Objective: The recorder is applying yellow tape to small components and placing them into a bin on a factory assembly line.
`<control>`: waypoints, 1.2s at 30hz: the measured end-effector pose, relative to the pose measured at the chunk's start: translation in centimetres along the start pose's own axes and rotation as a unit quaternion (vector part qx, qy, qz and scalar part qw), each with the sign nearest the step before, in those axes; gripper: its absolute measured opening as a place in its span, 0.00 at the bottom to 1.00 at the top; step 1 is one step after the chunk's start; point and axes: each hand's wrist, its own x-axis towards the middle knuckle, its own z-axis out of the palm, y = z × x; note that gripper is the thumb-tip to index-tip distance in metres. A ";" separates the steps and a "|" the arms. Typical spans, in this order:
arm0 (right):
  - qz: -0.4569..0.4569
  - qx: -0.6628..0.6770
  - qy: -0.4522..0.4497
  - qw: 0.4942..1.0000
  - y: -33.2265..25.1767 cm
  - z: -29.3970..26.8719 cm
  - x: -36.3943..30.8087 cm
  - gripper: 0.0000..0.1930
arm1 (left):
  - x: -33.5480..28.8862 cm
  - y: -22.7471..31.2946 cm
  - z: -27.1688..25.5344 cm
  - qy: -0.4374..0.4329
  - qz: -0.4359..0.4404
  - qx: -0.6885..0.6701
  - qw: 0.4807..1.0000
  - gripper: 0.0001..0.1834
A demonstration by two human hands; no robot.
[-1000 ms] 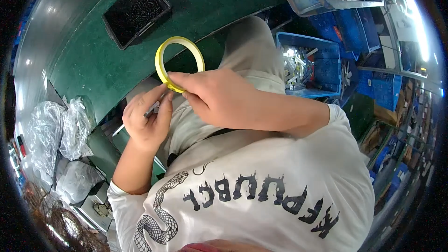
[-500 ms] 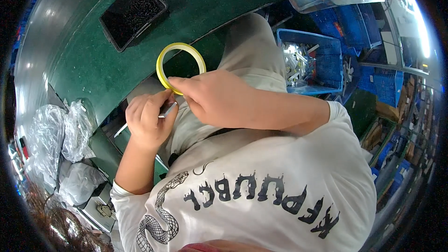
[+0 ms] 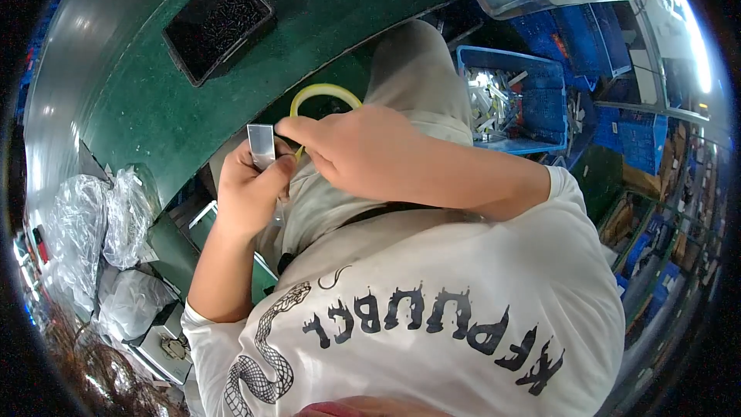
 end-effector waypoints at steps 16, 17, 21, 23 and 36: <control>-0.064 0.028 0.004 0.998 1.2 -0.8 0.5 0.05 | 0.2 -0.4 -0.3 -0.034 0.028 -0.065 0.997 0.06; -0.063 0.028 0.004 0.998 1.2 -0.9 0.5 0.05 | 0.1 -0.3 -0.1 -0.018 0.046 -0.066 0.997 0.07; -0.036 0.081 0.025 0.996 0.9 -1.3 0.7 0.05 | 0.3 -0.5 0.5 -0.008 0.082 -0.089 0.993 0.08; -0.019 0.112 0.032 0.993 0.9 -1.3 0.9 0.05 | 0.2 -0.8 0.6 -0.011 0.090 -0.083 0.992 0.08; 0.009 0.148 0.021 0.989 0.9 -1.3 0.9 0.07 | 0.2 -1.6 0.6 -0.020 0.138 0.075 0.987 0.07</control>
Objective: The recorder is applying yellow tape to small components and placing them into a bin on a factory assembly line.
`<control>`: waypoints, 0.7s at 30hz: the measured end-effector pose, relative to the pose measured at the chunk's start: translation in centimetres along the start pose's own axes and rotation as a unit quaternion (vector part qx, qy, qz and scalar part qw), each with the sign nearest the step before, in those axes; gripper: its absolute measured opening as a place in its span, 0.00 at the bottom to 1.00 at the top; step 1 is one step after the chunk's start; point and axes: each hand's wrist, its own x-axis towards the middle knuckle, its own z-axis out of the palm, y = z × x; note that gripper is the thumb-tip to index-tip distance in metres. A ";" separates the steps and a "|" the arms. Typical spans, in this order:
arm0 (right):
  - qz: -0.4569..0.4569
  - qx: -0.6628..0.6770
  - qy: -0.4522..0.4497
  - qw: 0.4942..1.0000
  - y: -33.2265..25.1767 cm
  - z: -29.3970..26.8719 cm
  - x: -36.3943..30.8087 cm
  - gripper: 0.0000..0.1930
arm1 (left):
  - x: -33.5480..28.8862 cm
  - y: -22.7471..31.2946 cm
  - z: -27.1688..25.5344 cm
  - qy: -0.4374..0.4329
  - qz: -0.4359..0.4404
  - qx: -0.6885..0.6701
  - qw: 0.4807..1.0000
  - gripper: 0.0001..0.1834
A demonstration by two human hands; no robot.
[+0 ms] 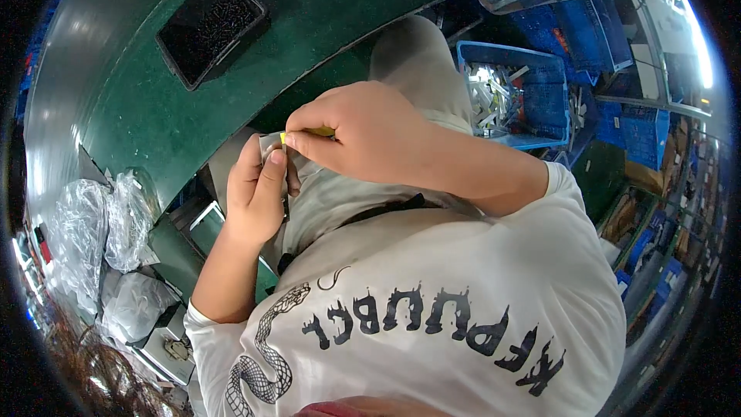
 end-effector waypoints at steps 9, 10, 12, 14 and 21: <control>0.006 -0.005 0.002 1.000 0.0 0.1 0.0 0.06 | -0.1 0.1 0.0 0.003 0.007 0.029 1.000 0.07; 0.008 -0.002 0.003 1.000 0.0 0.1 -0.1 0.06 | -0.1 0.1 0.0 0.005 0.011 0.042 0.999 0.07; 0.010 0.002 0.001 1.000 0.0 0.2 0.0 0.07 | -0.1 0.3 0.0 0.006 0.015 0.056 0.998 0.07; 0.013 0.005 -0.001 1.000 -0.1 0.1 0.0 0.07 | -0.2 0.6 -0.1 0.013 0.023 0.156 0.987 0.06; 0.082 0.009 -0.020 0.996 0.0 0.7 0.5 0.11 | 0.0 0.1 0.3 0.045 0.100 0.282 0.953 0.15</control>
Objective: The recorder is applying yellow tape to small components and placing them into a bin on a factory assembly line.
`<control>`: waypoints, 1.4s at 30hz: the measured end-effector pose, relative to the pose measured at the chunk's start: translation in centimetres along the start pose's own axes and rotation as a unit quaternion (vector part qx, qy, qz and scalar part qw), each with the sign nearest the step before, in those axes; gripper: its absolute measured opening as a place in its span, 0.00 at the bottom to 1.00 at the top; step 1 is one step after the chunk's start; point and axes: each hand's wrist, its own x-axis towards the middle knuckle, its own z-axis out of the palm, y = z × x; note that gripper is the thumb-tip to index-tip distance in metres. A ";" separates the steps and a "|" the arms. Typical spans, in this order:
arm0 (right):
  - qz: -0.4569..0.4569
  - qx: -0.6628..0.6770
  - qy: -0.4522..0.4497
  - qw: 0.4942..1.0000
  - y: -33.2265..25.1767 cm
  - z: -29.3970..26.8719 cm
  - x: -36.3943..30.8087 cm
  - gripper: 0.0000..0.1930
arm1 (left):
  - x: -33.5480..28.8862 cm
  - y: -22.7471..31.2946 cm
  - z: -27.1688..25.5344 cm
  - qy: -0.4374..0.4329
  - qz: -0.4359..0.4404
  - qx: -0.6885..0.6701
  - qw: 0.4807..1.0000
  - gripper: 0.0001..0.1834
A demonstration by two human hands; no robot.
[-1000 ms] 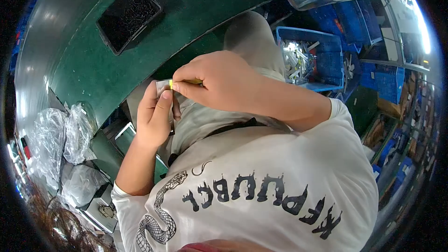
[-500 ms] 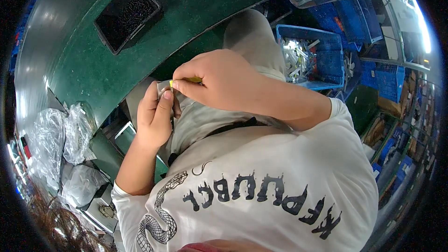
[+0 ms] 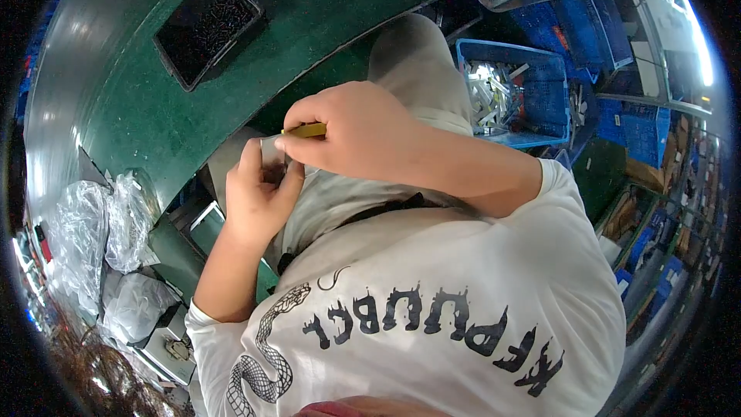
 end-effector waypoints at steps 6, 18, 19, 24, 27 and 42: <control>-0.010 -0.004 -0.010 1.000 0.3 -0.1 0.3 0.14 | -0.2 0.2 0.6 0.032 -0.071 -0.047 0.996 0.20; -0.196 -0.101 0.032 0.975 1.5 -1.9 -0.4 0.24 | 0.2 -1.1 -0.2 0.138 0.022 -0.090 0.986 0.19; -0.227 -0.135 0.038 0.964 1.5 -1.9 -0.4 0.24 | 0.3 -1.1 -0.2 0.145 0.011 -0.110 0.983 0.18; -0.289 -0.198 0.047 0.935 2.3 -1.7 -0.3 0.24 | 0.6 -1.2 -0.6 0.130 -0.033 -0.070 0.989 0.14; -0.303 -0.218 0.047 0.926 2.5 -1.7 -0.3 0.23 | 0.4 -1.7 -0.1 0.134 -0.035 -0.065 0.988 0.14; -0.306 -0.187 0.049 0.932 3.3 -4.4 -0.6 0.21 | 0.9 1.2 0.5 0.137 -0.026 -0.320 0.937 0.16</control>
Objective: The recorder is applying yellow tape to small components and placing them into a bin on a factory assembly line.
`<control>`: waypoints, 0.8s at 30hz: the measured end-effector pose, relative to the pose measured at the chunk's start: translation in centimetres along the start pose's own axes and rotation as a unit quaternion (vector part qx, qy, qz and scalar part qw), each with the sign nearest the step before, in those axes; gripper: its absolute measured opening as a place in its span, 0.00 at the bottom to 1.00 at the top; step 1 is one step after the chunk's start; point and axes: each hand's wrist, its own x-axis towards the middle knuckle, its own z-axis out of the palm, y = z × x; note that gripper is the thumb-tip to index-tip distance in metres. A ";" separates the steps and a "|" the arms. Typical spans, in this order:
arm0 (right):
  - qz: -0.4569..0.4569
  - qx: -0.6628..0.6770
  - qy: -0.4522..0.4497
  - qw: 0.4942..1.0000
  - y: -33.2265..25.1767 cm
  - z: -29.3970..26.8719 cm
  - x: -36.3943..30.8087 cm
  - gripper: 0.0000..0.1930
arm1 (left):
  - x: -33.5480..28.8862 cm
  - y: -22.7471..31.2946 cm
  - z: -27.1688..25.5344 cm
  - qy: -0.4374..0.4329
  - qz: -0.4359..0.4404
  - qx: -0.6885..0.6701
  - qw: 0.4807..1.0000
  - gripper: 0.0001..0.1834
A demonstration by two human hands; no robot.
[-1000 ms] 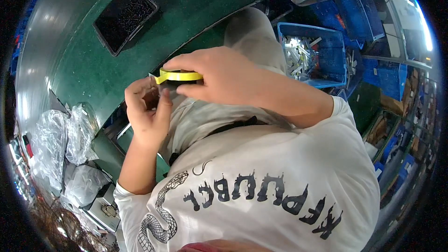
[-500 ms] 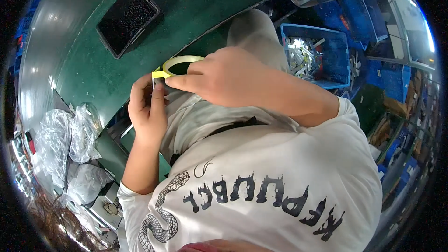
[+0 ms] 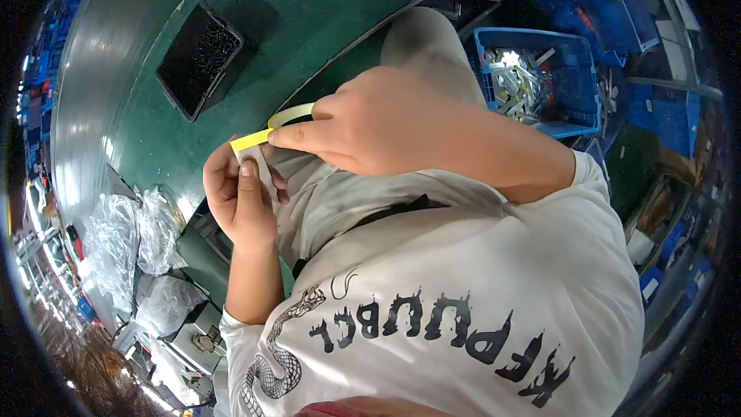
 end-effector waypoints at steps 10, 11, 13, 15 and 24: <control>0.035 -0.005 -0.024 0.999 0.5 -0.3 -1.2 0.20 | 0.9 1.5 1.9 0.053 -0.150 0.032 0.987 0.38; 0.037 -0.004 -0.023 0.999 0.5 -0.3 -1.3 0.20 | 0.8 1.4 1.9 0.056 -0.140 0.051 0.987 0.37; 0.035 0.003 0.000 0.999 0.6 -0.1 -1.5 0.19 | 0.7 0.8 1.9 0.057 -0.130 0.070 0.987 0.36; 0.038 0.010 -0.004 0.999 0.5 -0.2 -1.4 0.19 | 0.4 -0.1 1.5 0.051 -0.065 0.089 0.993 0.31; 0.034 0.002 -0.012 0.999 0.5 0.0 -0.8 0.19 | 1.6 -1.3 0.9 0.002 0.111 0.468 0.877 0.15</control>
